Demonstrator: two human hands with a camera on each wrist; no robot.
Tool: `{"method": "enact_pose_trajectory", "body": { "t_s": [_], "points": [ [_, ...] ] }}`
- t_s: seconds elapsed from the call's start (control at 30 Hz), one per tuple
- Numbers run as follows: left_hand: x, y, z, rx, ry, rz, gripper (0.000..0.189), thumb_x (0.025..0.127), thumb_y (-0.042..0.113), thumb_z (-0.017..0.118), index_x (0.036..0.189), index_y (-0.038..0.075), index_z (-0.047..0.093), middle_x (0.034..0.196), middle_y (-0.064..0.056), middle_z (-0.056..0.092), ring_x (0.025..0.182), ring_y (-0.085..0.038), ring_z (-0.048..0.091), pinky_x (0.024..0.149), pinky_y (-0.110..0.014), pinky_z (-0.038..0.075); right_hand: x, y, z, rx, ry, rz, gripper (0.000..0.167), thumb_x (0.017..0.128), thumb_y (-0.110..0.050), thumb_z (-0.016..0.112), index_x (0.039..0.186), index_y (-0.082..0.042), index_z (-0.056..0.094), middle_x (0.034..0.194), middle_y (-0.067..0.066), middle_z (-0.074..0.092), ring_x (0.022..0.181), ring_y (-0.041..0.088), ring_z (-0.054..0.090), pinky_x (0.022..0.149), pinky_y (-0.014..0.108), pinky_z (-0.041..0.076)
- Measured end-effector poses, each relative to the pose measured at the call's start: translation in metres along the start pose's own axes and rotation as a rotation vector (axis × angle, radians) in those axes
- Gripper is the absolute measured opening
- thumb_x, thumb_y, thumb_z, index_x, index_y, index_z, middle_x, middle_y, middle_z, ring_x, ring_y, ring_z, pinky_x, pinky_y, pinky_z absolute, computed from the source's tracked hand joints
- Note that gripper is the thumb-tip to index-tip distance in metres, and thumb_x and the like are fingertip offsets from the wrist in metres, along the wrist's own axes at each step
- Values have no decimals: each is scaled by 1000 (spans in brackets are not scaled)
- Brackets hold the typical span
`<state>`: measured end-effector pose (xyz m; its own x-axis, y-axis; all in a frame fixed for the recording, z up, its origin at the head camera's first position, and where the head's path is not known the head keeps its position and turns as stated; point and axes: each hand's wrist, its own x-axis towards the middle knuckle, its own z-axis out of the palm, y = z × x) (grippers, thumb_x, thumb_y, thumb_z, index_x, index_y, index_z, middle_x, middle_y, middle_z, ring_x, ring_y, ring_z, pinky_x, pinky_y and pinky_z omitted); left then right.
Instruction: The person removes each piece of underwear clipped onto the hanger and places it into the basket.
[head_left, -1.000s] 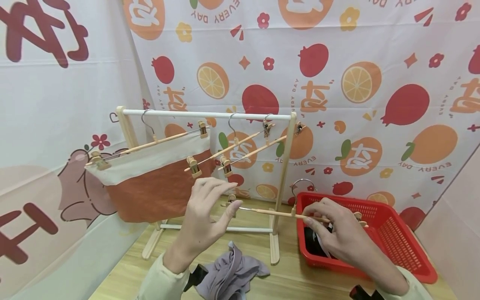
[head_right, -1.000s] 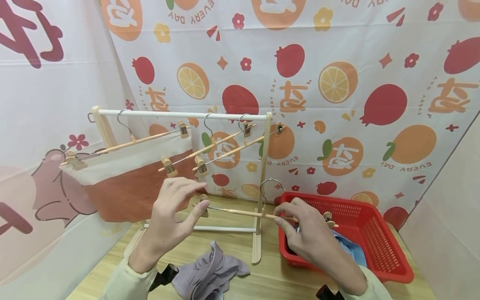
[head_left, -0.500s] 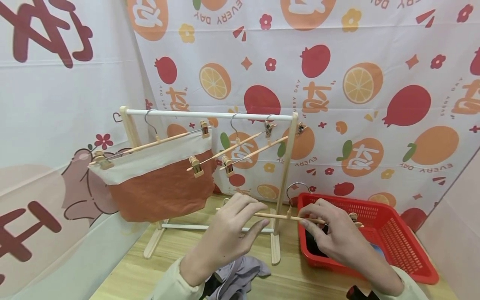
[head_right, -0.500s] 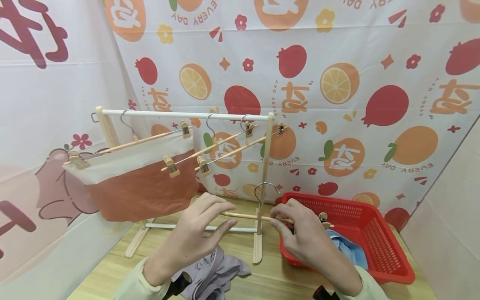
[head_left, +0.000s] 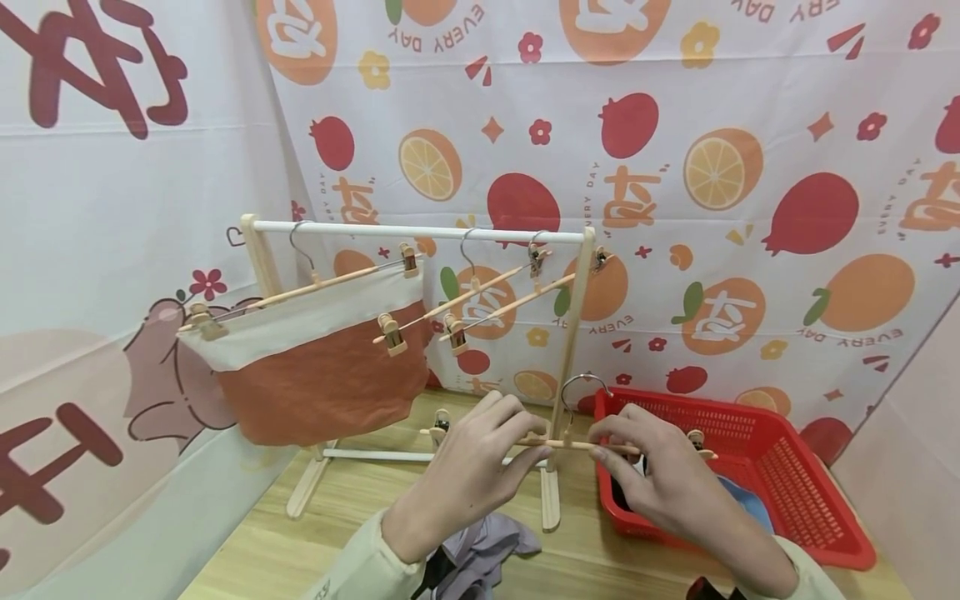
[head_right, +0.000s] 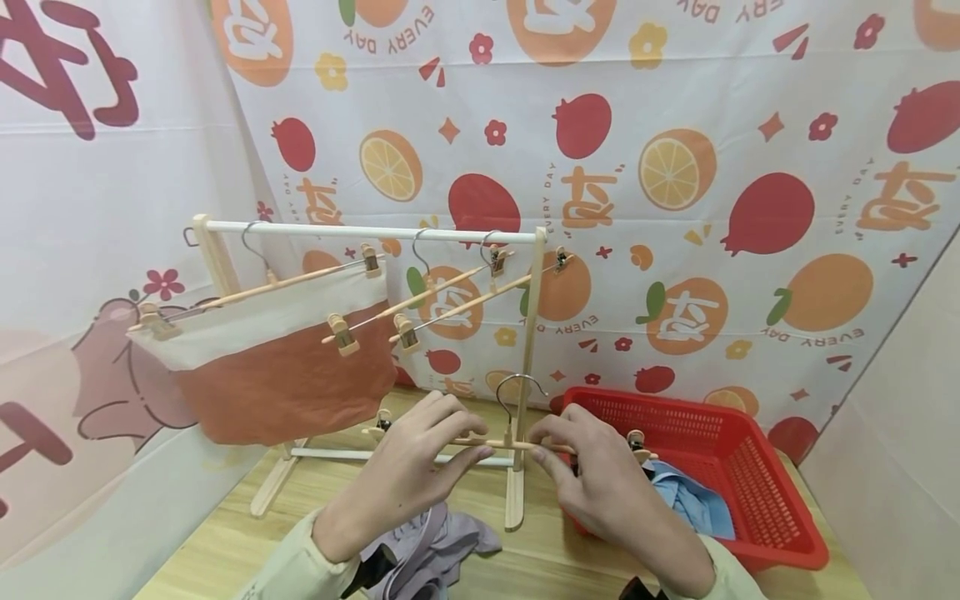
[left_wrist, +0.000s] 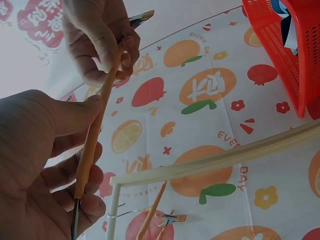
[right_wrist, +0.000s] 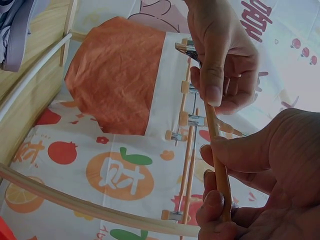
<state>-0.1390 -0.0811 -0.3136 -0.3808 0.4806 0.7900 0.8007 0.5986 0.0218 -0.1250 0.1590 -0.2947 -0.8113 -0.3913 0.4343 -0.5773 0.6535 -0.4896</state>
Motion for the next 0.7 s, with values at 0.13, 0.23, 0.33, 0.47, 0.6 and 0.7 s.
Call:
{"method": "enact_pose_trajectory", "body": {
  "t_s": [0.13, 0.23, 0.33, 0.47, 0.6, 0.7],
  "points": [
    [-1, -2, 1, -11, -7, -18, 18, 86, 24, 82, 89, 20, 65, 84, 10, 57, 77, -4, 48, 66, -13, 41, 0, 0, 2, -6, -5, 11, 20, 89, -13, 77, 96, -31, 70, 87, -14, 58, 74, 0, 53, 63, 19, 49],
    [-2, -3, 2, -23, -10, -20, 17, 86, 24, 81, 89, 20, 65, 84, 11, 57, 77, -4, 48, 66, -12, 40, 0, 1, 3, -11, -11, 14, 20, 89, -13, 78, 96, -31, 71, 86, -15, 58, 75, 0, 53, 64, 19, 49],
    [-3, -4, 2, -29, -9, -7, 14, 86, 23, 80, 90, 19, 67, 83, 11, 57, 75, -5, 46, 65, -12, 38, 1, 1, 4, -15, -15, 17, 18, 89, -14, 78, 96, -30, 72, 86, -16, 58, 76, 0, 53, 64, 19, 49],
    [-3, -5, 2, -24, -8, 15, 10, 88, 23, 78, 90, 19, 69, 83, 10, 56, 74, -5, 43, 63, -12, 35, 2, 1, 4, -23, -9, 10, 18, 88, -15, 79, 97, -29, 72, 85, -16, 57, 76, -1, 52, 64, 19, 48],
    [-2, -6, 2, -21, -14, 17, 7, 89, 22, 77, 90, 18, 71, 81, 9, 55, 73, -5, 41, 63, -12, 34, 3, 2, 6, -29, 9, -13, 20, 87, -14, 80, 96, -30, 71, 84, -16, 56, 74, -1, 51, 63, 20, 47],
    [-2, -7, 1, -17, -14, 11, 7, 88, 21, 77, 88, 17, 72, 80, 9, 55, 74, -6, 42, 63, -14, 35, 5, 1, 7, -35, 16, -22, 21, 86, -14, 81, 96, -30, 71, 85, -17, 56, 75, -2, 51, 64, 19, 47]
  ]
}}
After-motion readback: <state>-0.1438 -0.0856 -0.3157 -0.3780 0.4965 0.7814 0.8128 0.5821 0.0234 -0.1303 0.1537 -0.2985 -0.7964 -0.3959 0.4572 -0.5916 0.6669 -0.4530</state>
